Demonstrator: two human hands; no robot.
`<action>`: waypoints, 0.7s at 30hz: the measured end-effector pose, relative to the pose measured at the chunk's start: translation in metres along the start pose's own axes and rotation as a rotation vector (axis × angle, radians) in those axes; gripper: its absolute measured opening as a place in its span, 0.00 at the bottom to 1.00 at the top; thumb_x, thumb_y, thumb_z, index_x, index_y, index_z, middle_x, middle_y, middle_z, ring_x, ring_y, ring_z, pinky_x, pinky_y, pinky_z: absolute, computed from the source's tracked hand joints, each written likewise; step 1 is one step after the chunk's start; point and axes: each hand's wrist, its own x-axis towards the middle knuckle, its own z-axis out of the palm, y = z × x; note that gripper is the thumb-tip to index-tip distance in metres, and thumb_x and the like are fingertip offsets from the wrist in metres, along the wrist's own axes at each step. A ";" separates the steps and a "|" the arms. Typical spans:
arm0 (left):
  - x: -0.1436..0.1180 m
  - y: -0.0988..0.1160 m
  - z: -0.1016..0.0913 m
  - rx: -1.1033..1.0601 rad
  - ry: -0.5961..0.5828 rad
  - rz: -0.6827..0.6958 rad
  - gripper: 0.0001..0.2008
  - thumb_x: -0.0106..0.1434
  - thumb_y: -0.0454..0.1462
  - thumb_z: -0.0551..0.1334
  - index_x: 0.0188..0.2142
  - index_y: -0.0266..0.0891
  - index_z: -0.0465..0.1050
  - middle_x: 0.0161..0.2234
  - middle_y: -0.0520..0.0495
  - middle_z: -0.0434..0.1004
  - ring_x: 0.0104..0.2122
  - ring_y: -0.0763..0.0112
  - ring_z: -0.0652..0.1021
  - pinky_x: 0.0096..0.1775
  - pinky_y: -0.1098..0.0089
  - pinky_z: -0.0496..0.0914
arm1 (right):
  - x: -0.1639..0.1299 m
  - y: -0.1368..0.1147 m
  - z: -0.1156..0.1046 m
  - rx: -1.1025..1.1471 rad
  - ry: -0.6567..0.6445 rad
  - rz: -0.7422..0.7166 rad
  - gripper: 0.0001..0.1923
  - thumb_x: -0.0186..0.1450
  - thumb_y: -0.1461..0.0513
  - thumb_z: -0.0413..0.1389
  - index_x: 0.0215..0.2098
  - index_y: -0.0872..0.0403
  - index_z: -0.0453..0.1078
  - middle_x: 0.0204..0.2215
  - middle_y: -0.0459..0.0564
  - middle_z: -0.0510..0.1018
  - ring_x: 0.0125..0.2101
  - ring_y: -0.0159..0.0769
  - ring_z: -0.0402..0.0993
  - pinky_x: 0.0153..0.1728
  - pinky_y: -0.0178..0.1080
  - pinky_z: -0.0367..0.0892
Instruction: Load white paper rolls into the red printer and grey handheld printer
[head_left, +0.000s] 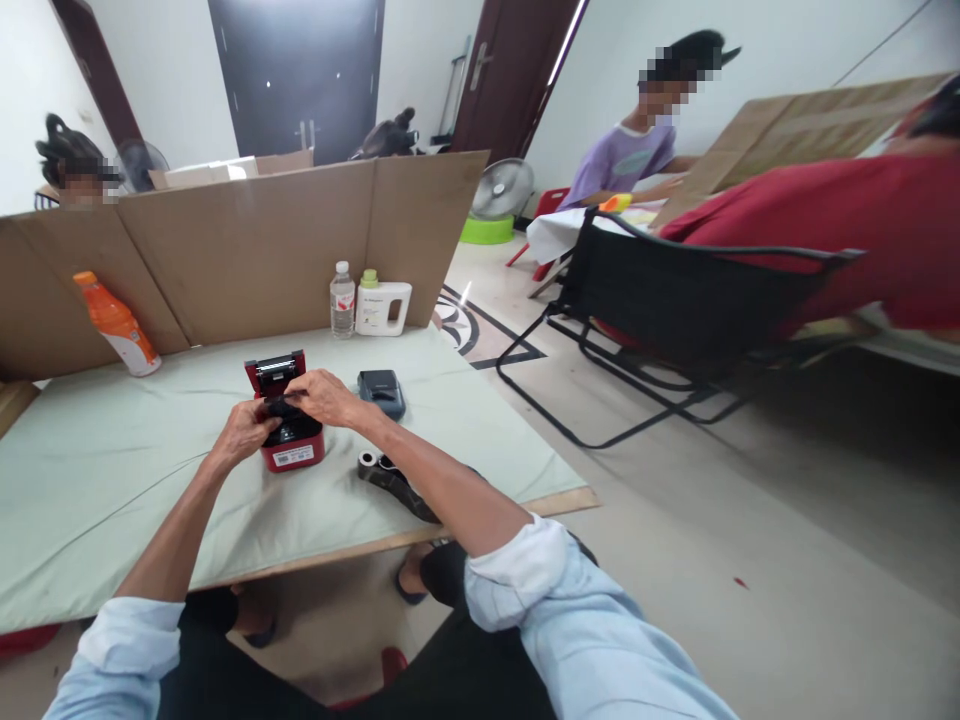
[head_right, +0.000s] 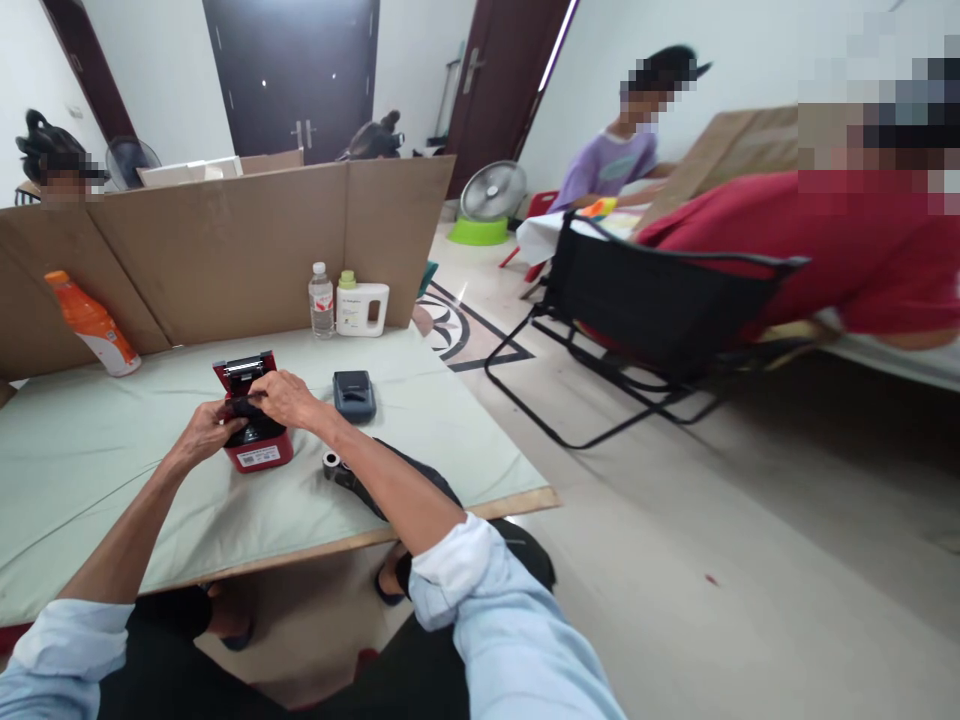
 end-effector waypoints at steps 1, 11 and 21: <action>0.001 0.001 -0.001 -0.022 -0.011 -0.013 0.13 0.54 0.38 0.64 0.37 0.38 0.83 0.34 0.48 0.87 0.36 0.58 0.83 0.40 0.64 0.75 | 0.002 0.000 -0.001 0.022 0.013 -0.009 0.11 0.70 0.63 0.58 0.43 0.51 0.84 0.34 0.47 0.85 0.34 0.35 0.75 0.35 0.34 0.61; 0.004 0.010 -0.004 -0.193 0.057 -0.004 0.18 0.51 0.42 0.72 0.41 0.36 0.84 0.40 0.43 0.88 0.40 0.55 0.84 0.46 0.60 0.77 | 0.018 -0.012 -0.030 0.268 0.159 -0.228 0.14 0.68 0.60 0.56 0.29 0.60 0.78 0.23 0.42 0.69 0.27 0.29 0.61 0.29 0.34 0.54; 0.005 0.080 -0.006 -0.213 0.005 0.177 0.21 0.59 0.44 0.70 0.49 0.35 0.81 0.45 0.42 0.86 0.43 0.56 0.83 0.48 0.61 0.77 | -0.041 0.006 -0.096 0.456 0.316 -0.294 0.13 0.67 0.56 0.60 0.34 0.59 0.79 0.28 0.45 0.75 0.31 0.30 0.67 0.33 0.34 0.62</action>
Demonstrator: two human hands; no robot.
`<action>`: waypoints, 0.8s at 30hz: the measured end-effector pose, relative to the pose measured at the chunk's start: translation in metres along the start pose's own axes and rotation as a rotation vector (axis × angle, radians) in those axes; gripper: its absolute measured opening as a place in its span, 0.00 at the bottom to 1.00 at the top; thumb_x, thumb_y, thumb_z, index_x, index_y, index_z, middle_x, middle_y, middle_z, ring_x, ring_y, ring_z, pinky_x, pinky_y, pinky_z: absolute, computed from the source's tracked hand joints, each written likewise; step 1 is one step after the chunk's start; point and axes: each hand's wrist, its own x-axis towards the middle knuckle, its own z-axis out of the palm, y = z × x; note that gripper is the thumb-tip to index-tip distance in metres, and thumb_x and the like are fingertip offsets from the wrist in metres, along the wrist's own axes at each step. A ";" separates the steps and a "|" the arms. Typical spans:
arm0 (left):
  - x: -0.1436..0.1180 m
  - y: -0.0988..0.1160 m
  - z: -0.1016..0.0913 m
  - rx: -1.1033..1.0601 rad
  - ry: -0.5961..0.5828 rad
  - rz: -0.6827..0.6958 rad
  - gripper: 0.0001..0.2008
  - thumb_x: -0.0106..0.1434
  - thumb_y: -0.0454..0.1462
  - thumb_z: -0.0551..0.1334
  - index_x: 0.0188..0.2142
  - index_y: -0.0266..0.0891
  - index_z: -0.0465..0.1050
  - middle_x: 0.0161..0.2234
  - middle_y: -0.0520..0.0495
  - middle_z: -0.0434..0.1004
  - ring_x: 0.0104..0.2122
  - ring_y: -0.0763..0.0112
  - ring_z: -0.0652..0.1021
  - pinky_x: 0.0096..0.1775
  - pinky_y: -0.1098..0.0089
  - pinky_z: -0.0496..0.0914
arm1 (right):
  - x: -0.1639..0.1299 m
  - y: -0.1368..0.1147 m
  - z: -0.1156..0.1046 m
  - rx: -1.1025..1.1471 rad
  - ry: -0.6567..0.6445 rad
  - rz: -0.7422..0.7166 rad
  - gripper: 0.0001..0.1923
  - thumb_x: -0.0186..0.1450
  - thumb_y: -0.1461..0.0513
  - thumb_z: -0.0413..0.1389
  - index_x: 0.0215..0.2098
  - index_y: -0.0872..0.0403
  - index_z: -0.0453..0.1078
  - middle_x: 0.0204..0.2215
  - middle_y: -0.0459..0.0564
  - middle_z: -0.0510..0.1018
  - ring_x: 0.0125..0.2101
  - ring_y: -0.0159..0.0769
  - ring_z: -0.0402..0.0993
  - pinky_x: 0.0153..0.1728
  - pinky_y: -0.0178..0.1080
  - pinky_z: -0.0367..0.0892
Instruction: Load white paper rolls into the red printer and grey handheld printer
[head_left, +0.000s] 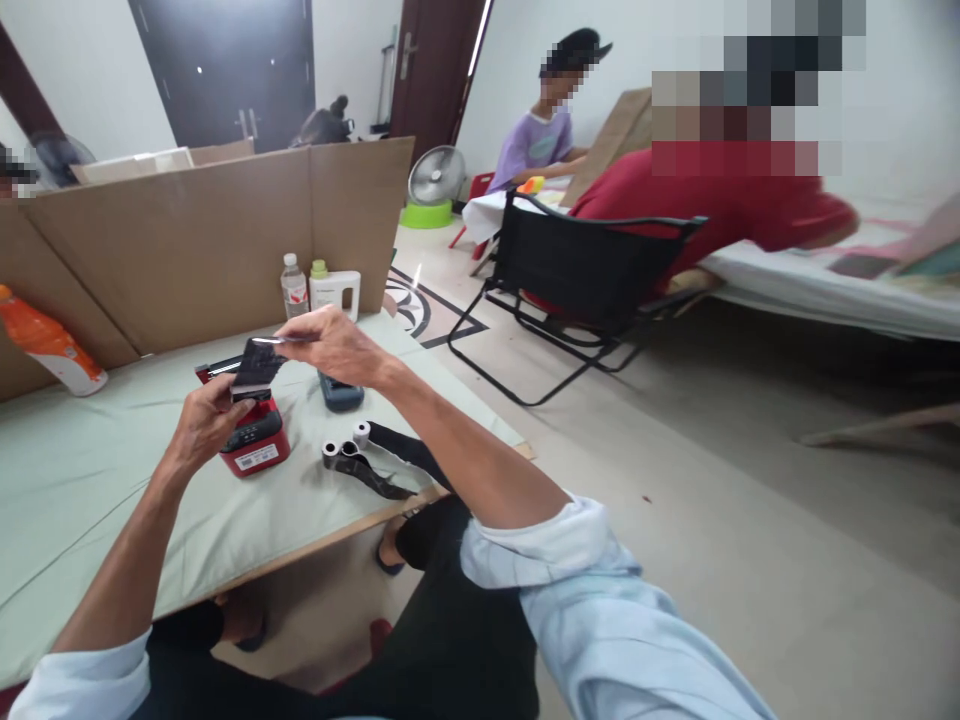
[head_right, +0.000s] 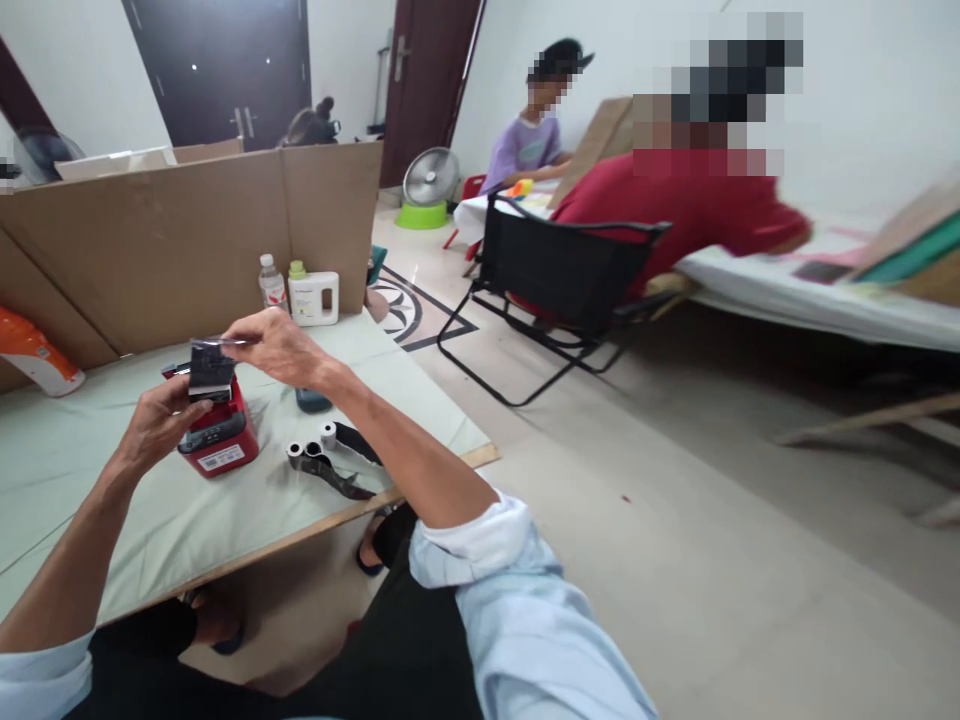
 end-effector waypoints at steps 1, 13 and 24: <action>0.003 0.008 0.007 0.020 -0.024 0.007 0.20 0.60 0.43 0.69 0.49 0.35 0.81 0.45 0.42 0.86 0.42 0.57 0.83 0.47 0.62 0.77 | -0.013 0.003 -0.014 0.005 0.039 0.032 0.14 0.66 0.55 0.61 0.33 0.59 0.78 0.27 0.45 0.74 0.31 0.30 0.66 0.32 0.34 0.62; 0.066 0.019 0.153 0.560 -0.410 0.230 0.20 0.58 0.30 0.63 0.49 0.43 0.83 0.46 0.44 0.85 0.48 0.55 0.82 0.53 0.61 0.74 | -0.170 0.099 -0.099 -0.019 0.320 0.627 0.17 0.51 0.49 0.62 0.24 0.55 0.73 0.20 0.45 0.71 0.25 0.32 0.63 0.28 0.37 0.60; 0.099 -0.007 0.211 0.591 -0.708 0.212 0.20 0.56 0.31 0.60 0.46 0.43 0.85 0.42 0.43 0.87 0.45 0.57 0.84 0.48 0.67 0.74 | -0.255 0.097 -0.092 -0.063 0.245 0.675 0.19 0.60 0.47 0.56 0.23 0.53 0.64 0.23 0.41 0.64 0.26 0.30 0.59 0.29 0.36 0.56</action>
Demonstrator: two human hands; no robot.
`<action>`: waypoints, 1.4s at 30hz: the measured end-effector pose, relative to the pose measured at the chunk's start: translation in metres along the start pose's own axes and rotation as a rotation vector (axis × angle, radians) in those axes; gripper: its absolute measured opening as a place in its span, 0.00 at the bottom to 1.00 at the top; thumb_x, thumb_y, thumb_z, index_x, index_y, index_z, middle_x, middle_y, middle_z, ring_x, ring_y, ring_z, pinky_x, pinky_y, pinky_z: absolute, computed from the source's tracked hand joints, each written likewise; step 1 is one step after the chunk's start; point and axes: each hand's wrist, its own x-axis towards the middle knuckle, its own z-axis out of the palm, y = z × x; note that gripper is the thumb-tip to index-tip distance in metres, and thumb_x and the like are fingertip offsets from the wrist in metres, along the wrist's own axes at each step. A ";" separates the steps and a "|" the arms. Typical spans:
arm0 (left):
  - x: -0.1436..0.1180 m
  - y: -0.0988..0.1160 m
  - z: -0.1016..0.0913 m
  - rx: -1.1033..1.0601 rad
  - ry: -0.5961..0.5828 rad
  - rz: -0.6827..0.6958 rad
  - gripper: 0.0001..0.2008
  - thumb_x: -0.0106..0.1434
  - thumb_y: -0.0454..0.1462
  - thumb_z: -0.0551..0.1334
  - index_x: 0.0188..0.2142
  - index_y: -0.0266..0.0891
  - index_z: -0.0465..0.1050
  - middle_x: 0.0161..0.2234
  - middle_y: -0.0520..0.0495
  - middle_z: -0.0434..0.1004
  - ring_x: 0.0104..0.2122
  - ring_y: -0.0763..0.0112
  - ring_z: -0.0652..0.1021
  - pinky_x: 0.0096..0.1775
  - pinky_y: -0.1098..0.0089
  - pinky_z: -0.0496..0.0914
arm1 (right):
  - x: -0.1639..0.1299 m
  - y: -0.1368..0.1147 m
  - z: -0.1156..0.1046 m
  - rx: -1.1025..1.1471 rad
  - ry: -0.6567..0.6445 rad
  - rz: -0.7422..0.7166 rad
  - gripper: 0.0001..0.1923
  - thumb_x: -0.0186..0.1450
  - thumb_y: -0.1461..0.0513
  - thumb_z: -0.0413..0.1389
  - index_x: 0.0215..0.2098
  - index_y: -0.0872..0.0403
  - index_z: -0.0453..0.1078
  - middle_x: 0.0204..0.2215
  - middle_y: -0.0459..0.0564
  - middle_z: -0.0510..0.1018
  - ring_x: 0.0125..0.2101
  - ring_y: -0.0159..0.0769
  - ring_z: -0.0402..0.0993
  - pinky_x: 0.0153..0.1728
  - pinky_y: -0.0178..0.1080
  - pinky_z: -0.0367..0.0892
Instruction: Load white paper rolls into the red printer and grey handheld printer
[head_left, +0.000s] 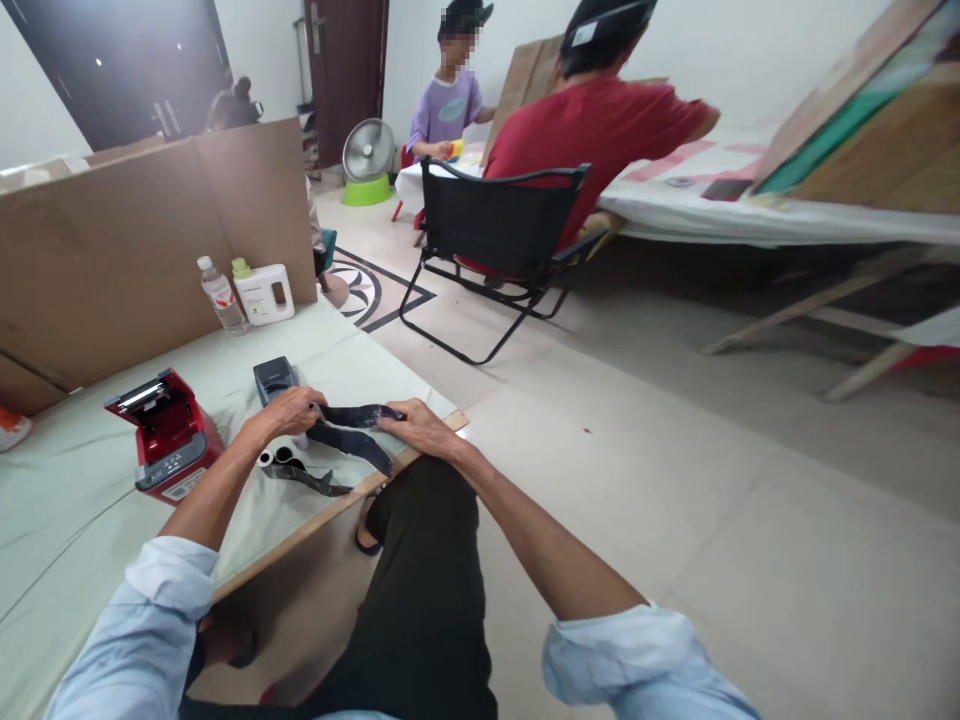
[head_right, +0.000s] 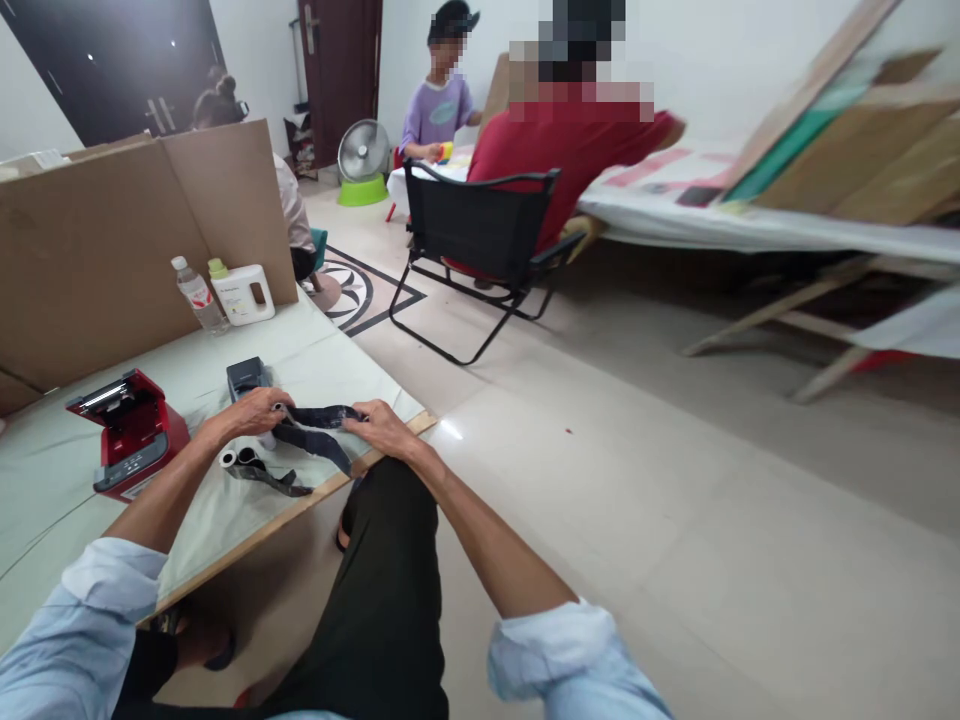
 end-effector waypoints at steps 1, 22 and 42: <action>-0.001 -0.002 0.001 -0.014 -0.012 0.006 0.19 0.58 0.32 0.61 0.47 0.43 0.84 0.44 0.43 0.87 0.46 0.57 0.83 0.49 0.66 0.74 | -0.004 0.000 0.001 -0.012 -0.007 -0.017 0.19 0.61 0.48 0.56 0.23 0.53 0.63 0.23 0.41 0.64 0.27 0.30 0.60 0.30 0.36 0.56; -0.088 -0.020 -0.036 -0.195 -0.037 -0.049 0.36 0.59 0.37 0.64 0.68 0.42 0.66 0.65 0.39 0.72 0.56 0.55 0.79 0.54 0.61 0.75 | -0.053 -0.027 0.013 -0.273 -0.099 -0.079 0.16 0.72 0.52 0.55 0.49 0.52 0.76 0.45 0.53 0.78 0.44 0.42 0.77 0.46 0.41 0.71; -0.190 -0.011 0.025 -0.195 0.210 -0.172 0.18 0.59 0.32 0.62 0.49 0.43 0.75 0.46 0.45 0.83 0.43 0.59 0.82 0.49 0.60 0.75 | -0.070 -0.057 0.102 -0.444 0.186 -0.652 0.11 0.72 0.62 0.59 0.51 0.54 0.77 0.44 0.57 0.81 0.45 0.46 0.77 0.47 0.48 0.76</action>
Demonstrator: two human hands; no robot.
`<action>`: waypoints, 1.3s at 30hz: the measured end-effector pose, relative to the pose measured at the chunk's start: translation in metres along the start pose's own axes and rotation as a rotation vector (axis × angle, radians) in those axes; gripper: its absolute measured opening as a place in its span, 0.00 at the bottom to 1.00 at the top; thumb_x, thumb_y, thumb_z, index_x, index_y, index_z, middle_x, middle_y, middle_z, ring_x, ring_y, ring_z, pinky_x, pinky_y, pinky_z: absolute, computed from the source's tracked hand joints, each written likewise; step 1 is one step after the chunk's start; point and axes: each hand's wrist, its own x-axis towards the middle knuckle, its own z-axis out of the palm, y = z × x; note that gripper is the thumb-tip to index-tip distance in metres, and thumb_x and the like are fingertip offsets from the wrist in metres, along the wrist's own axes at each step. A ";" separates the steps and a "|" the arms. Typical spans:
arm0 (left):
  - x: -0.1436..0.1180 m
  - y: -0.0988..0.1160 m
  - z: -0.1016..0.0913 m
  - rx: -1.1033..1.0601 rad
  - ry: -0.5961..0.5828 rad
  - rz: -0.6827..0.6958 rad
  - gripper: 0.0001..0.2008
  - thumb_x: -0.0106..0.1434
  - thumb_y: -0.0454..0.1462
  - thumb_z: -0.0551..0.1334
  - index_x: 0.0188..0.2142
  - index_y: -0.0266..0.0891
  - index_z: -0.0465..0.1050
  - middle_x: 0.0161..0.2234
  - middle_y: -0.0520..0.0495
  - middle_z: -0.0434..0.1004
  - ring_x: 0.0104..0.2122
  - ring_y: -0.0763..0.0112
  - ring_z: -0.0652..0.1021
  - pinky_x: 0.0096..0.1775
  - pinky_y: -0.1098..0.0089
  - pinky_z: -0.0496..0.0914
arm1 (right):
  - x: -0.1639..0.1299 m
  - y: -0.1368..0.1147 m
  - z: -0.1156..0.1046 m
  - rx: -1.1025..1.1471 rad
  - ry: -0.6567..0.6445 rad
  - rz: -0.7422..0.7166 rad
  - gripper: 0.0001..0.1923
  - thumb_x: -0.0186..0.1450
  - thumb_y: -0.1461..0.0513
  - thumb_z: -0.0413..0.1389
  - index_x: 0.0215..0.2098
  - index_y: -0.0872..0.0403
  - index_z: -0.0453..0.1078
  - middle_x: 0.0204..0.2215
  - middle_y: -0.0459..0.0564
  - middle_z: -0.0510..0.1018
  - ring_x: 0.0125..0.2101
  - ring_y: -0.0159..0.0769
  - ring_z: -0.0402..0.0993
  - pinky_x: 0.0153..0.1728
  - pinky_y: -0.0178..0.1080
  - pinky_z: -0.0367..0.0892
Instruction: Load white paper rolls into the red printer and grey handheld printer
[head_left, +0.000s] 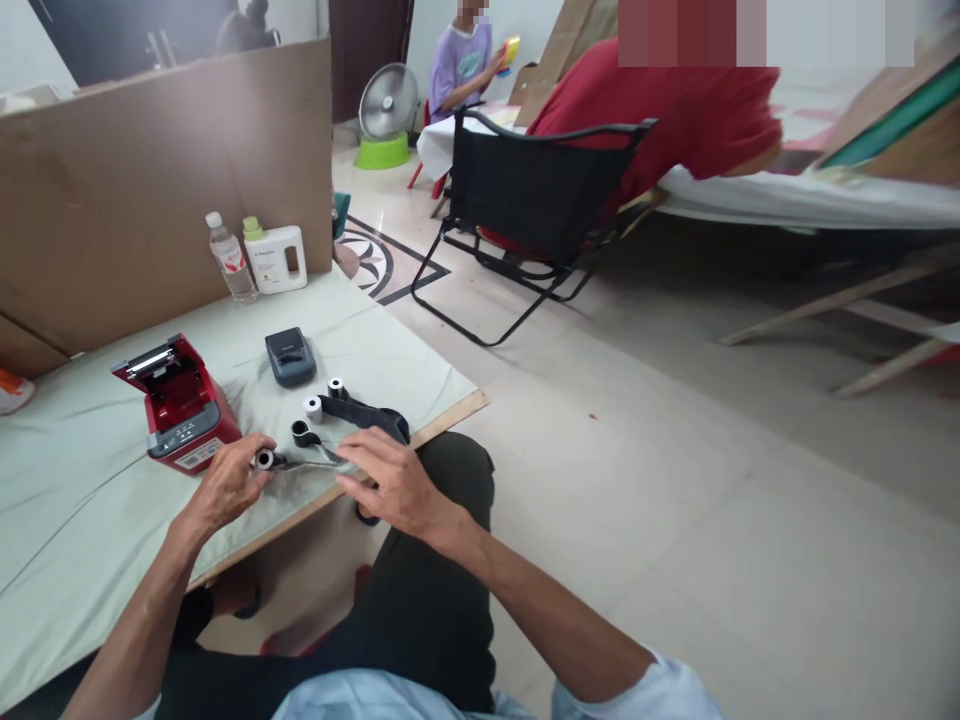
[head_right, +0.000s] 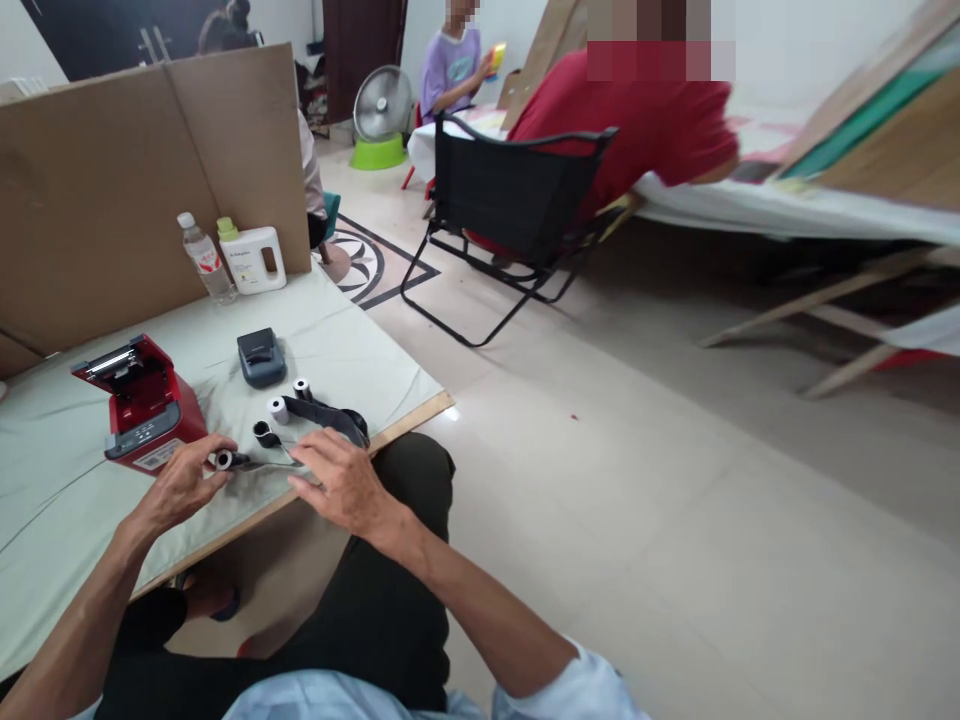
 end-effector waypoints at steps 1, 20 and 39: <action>-0.002 -0.001 0.002 -0.043 0.014 0.011 0.18 0.58 0.32 0.62 0.49 0.42 0.76 0.45 0.45 0.83 0.43 0.59 0.82 0.47 0.61 0.75 | -0.001 -0.003 0.007 -0.025 -0.040 -0.011 0.12 0.71 0.62 0.60 0.52 0.55 0.77 0.45 0.58 0.81 0.45 0.47 0.76 0.47 0.48 0.76; -0.019 0.007 0.029 -1.048 0.192 -0.301 0.28 0.62 0.49 0.72 0.58 0.42 0.74 0.45 0.43 0.78 0.39 0.64 0.79 0.32 0.70 0.75 | -0.002 -0.027 0.016 1.039 -0.268 0.916 0.22 0.64 0.44 0.64 0.35 0.55 0.75 0.26 0.48 0.80 0.22 0.30 0.72 0.23 0.33 0.65; -0.071 0.031 0.023 -1.009 0.207 -0.285 0.28 0.61 0.43 0.71 0.61 0.42 0.77 0.57 0.39 0.81 0.55 0.51 0.80 0.54 0.56 0.76 | 0.036 -0.082 -0.012 0.946 -0.459 0.492 0.27 0.63 0.68 0.61 0.60 0.48 0.75 0.50 0.51 0.84 0.46 0.40 0.83 0.47 0.40 0.79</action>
